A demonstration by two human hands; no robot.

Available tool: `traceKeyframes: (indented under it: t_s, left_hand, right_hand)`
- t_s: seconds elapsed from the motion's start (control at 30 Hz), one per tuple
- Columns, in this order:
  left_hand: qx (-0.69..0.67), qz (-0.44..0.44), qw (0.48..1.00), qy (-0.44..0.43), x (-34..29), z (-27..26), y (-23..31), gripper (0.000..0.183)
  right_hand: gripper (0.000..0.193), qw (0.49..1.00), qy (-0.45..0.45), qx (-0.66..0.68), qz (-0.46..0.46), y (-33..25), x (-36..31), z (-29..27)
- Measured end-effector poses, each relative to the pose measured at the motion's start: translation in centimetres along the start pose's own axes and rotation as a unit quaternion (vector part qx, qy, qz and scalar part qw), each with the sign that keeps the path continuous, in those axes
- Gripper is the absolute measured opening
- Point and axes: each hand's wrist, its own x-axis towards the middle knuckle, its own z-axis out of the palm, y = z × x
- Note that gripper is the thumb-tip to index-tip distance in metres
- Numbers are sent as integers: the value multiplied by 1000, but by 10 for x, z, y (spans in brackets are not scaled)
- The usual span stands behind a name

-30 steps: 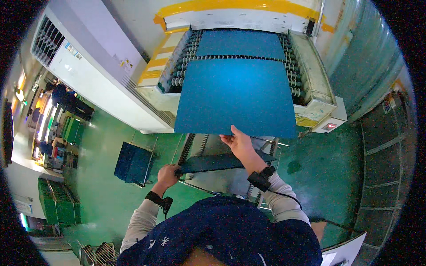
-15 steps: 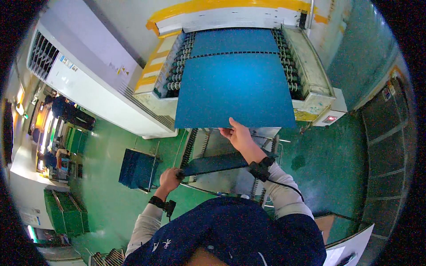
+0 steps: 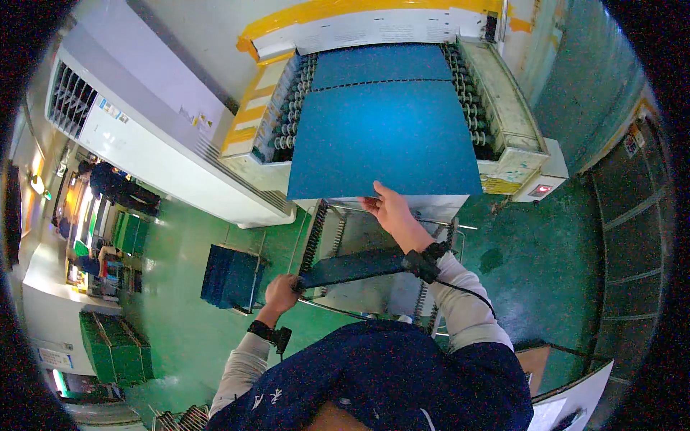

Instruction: Manually feeding metal or plastic plates into a processing machine and organizing metal storage racks.

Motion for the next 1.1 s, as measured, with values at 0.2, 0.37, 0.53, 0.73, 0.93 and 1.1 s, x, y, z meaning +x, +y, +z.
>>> traceKeyframes:
  t_s: [0.2, 0.37, 0.53, 0.73, 0.93, 1.1]
  left_hand:
    - [-13, 3, 1000, 15, 0, 8, -5, 30]
    - [-1, 23, 999, 23, 2, 8, -5, 34]
    - [-13, 9, 1000, 25, -2, 7, -3, 32]
    - [-13, -1, 1000, 9, 0, 5, -1, 29]
    - [-19, 14, 1000, 17, -1, 2, -1, 29]
    - [-11, 17, 1000, 10, 0, 0, 1, 30]
  right_hand:
    - [34, 999, -37, -9, -16, -2, 26, 14]
    - [30, 999, -34, -21, -12, 2, 42, 24]
    - [32, 1000, -13, -20, -6, 9, 26, 20]
    - [33, 999, -18, -32, -7, 4, 18, 14]
    - [38, 999, -28, -4, -19, 3, 27, 8]
    - [29, 1000, 1, -9, -9, 1, 30, 8]
